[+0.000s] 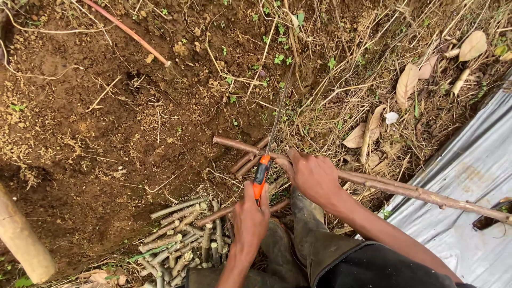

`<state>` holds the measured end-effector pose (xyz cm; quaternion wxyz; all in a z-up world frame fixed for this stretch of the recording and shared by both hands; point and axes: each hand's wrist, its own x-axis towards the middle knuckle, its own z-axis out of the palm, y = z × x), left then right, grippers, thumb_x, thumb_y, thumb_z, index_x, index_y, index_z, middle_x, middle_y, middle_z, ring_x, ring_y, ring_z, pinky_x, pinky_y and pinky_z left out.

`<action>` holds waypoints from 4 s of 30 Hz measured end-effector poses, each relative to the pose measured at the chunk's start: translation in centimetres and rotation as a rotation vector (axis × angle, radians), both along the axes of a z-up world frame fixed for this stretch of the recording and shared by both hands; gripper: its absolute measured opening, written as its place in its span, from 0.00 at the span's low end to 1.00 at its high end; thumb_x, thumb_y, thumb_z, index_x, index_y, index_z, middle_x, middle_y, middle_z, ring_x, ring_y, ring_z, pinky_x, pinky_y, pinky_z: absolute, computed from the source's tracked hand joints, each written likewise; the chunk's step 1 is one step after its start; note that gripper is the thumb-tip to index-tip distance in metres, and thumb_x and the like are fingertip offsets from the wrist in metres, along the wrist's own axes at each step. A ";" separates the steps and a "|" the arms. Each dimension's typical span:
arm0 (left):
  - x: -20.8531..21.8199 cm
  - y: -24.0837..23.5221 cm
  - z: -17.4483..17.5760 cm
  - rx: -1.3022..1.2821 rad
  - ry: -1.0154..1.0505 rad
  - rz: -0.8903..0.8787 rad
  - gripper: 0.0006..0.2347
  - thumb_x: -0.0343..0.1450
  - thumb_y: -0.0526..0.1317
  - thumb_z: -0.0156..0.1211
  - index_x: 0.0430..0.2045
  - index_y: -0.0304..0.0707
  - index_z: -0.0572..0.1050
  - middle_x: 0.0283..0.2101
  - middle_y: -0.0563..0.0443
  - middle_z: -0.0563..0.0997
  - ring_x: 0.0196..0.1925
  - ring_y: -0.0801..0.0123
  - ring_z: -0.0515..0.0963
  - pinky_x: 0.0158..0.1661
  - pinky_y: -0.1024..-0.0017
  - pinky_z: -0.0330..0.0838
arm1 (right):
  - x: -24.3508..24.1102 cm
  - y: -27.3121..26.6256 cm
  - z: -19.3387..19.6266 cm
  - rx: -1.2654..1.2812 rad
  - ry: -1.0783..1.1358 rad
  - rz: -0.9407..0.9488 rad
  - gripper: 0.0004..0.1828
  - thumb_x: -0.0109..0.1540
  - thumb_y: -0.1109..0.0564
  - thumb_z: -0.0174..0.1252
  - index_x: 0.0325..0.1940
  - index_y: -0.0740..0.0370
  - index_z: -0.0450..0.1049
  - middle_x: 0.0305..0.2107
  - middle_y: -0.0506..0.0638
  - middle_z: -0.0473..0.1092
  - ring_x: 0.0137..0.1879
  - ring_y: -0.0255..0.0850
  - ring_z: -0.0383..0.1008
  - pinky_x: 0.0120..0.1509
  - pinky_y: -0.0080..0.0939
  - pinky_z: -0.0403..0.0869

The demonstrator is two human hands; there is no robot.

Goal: Sawing long branches into smaller segments using a hand saw

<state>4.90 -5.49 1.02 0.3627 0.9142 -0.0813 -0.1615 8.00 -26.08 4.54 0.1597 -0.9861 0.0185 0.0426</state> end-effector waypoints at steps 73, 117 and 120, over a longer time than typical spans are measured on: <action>-1.7 1.8 1.1 0.034 0.092 0.058 0.10 0.80 0.46 0.52 0.49 0.41 0.69 0.13 0.62 0.69 0.08 0.79 0.62 0.06 0.83 0.54 | -1.2 -1.1 -0.2 -0.010 0.017 -0.044 0.26 0.72 0.36 0.37 0.40 0.56 0.72 0.07 0.36 0.49 0.10 0.31 0.49 0.12 0.37 0.52; -7.0 5.8 -1.5 0.164 0.469 0.251 0.14 0.77 0.55 0.48 0.48 0.50 0.67 0.14 0.60 0.68 0.12 0.74 0.65 0.12 0.73 0.68 | -0.4 -1.1 0.3 -0.031 0.220 -0.170 0.29 0.68 0.26 0.38 0.38 0.49 0.71 0.06 0.38 0.48 0.11 0.32 0.48 0.13 0.36 0.51; -10.3 7.6 -2.8 0.170 0.160 0.341 0.12 0.70 0.54 0.61 0.37 0.51 0.75 0.17 0.45 0.80 0.20 0.44 0.80 0.27 0.51 0.67 | -0.7 -1.1 -0.9 -0.048 0.164 -0.146 0.24 0.69 0.33 0.45 0.45 0.53 0.73 0.07 0.38 0.49 0.11 0.32 0.49 0.13 0.36 0.53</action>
